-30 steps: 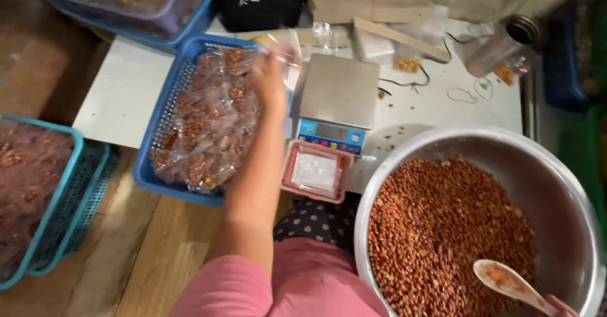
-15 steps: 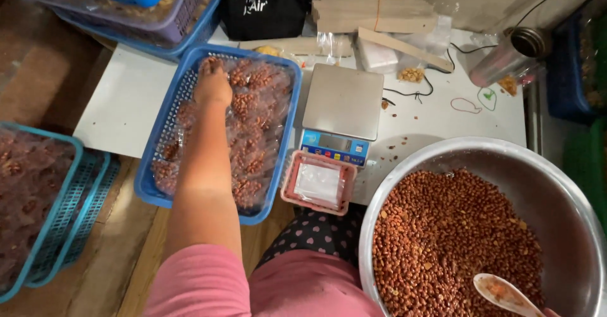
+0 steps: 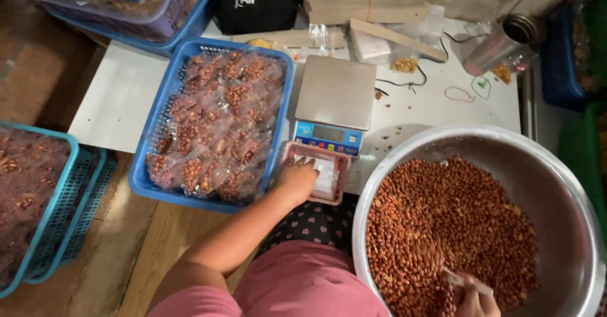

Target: Packaging roasted peanuts into small plastic bags using a spoon and a digital scale for portion control.

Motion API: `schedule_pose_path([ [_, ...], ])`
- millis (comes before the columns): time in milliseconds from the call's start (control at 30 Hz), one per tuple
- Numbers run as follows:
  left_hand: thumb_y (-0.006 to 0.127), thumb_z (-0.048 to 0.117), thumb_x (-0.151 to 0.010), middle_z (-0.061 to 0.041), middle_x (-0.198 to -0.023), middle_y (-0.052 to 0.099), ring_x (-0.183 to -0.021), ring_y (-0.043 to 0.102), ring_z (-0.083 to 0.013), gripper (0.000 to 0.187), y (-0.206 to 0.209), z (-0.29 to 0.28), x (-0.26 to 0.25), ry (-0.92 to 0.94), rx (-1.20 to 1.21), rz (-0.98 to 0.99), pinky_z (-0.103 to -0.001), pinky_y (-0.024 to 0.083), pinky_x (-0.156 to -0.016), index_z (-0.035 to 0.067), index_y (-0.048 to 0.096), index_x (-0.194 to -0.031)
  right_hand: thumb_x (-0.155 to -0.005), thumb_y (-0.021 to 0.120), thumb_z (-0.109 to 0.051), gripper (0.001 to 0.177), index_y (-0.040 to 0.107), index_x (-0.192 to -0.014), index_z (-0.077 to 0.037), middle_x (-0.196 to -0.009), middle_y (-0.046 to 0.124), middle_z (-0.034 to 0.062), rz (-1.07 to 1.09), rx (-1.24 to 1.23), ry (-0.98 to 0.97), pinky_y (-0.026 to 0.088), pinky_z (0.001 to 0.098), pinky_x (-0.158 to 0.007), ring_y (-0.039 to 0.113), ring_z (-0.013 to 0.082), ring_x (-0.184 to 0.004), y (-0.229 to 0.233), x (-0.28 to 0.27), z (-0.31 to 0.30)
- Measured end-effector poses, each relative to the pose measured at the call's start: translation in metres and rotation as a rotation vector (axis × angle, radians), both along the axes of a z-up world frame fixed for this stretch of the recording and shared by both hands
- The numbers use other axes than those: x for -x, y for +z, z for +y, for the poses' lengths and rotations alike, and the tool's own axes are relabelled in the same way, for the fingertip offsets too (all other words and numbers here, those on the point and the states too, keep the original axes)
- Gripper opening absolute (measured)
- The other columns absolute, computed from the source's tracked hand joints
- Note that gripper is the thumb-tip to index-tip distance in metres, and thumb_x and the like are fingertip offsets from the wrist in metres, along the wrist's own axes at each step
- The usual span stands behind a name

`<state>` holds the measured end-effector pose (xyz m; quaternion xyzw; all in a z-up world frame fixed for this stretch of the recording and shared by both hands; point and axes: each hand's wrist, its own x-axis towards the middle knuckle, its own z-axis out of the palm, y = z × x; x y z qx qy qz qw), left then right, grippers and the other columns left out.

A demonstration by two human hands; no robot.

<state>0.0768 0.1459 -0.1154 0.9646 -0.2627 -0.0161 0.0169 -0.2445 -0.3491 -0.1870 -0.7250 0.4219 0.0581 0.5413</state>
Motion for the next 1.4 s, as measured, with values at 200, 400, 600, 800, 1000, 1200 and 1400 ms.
schedule_pose_path([
  [200, 0.061, 0.025, -0.085, -0.008, -0.121, 0.07, -0.106, 0.065, -0.0334, 0.035, 0.023, 0.006, 0.018, -0.013, 0.156, 0.169, -0.048, 0.048, -0.092, 0.015, 0.072, -0.117, -0.118, 0.054, -0.013, 0.025, 0.071, -0.113, 0.005, -0.082, 0.058, 0.0108, -0.336, 0.095, -0.264, 0.037, 0.0304, -0.059, 0.047, 0.0163, -0.067, 0.15, -0.053, 0.122],
  [400, 0.057, 0.018, -0.092, -0.003, -0.113, 0.072, -0.092, 0.067, -0.0275, 0.037, 0.035, 0.001, 0.016, -0.035, 0.308, -0.095, -0.049, 0.042, -0.093, 0.018, 0.071, -0.126, -0.112, 0.055, -0.014, 0.021, 0.07, -0.112, 0.001, -0.078, 0.059, 0.0053, -0.478, 0.141, -0.269, 0.036, 0.0234, -0.055, 0.048, 0.0104, -0.065, 0.203, -0.076, 0.147],
  [600, 0.054, 0.008, -0.105, 0.0, -0.088, 0.076, -0.085, 0.073, -0.0126, 0.02, 0.151, -0.05, 0.035, -0.03, 1.631, 0.447, -0.027, 0.054, -0.09, 0.012, 0.071, -0.095, -0.107, 0.057, -0.009, 0.021, 0.074, -0.105, 0.003, -0.067, 0.055, 0.0094, -0.602, 0.178, -0.287, 0.038, 0.026, -0.055, 0.048, 0.0135, -0.056, 0.234, -0.095, 0.159],
  [800, 0.08, 0.01, -0.084, -0.011, -0.096, 0.077, -0.093, 0.076, -0.0237, 0.011, 0.12, -0.112, 0.084, -0.256, 1.347, 1.034, -0.037, 0.062, -0.082, 0.007, 0.073, -0.091, -0.107, 0.058, -0.009, 0.02, 0.074, -0.106, 0.002, -0.069, 0.057, 0.0103, -0.66, 0.217, -0.185, 0.037, 0.0258, -0.056, 0.051, 0.0144, -0.057, 0.269, -0.101, 0.159],
  [1000, 0.086, 0.031, -0.083, -0.004, -0.088, 0.077, -0.088, 0.075, -0.0195, 0.028, 0.101, -0.143, 0.097, -0.244, 1.021, 0.936, -0.033, 0.058, -0.076, 0.017, 0.077, -0.105, -0.107, 0.057, 0.0, 0.017, 0.069, -0.095, 0.003, -0.085, 0.066, 0.0157, -0.793, 0.438, -0.011, 0.047, 0.0325, -0.073, 0.06, 0.0226, -0.074, 0.277, -0.094, 0.163],
  [1200, 0.082, 0.018, -0.086, -0.014, -0.09, 0.075, -0.085, 0.075, -0.0291, 0.03, 0.096, -0.156, 0.092, -0.447, 0.931, 0.879, -0.037, 0.06, -0.072, 0.008, 0.073, -0.113, -0.096, 0.06, 0.003, 0.022, 0.079, -0.097, -0.009, -0.099, 0.078, 0.0096, -0.796, 0.639, 0.306, 0.054, 0.039, -0.085, 0.072, 0.0283, -0.084, 0.261, -0.087, 0.152],
  [1400, 0.083, 0.02, -0.086, -0.017, -0.111, 0.075, -0.104, 0.07, -0.0339, 0.049, 0.125, -0.16, 0.092, -0.279, 1.062, 1.209, -0.045, 0.058, -0.091, 0.011, 0.069, -0.131, -0.102, 0.054, 0.011, 0.018, 0.071, -0.1, 0.004, -0.105, 0.073, 0.0216, -0.754, 0.844, 0.076, 0.051, 0.0483, -0.091, 0.066, 0.0404, -0.092, 0.202, -0.094, 0.117],
])
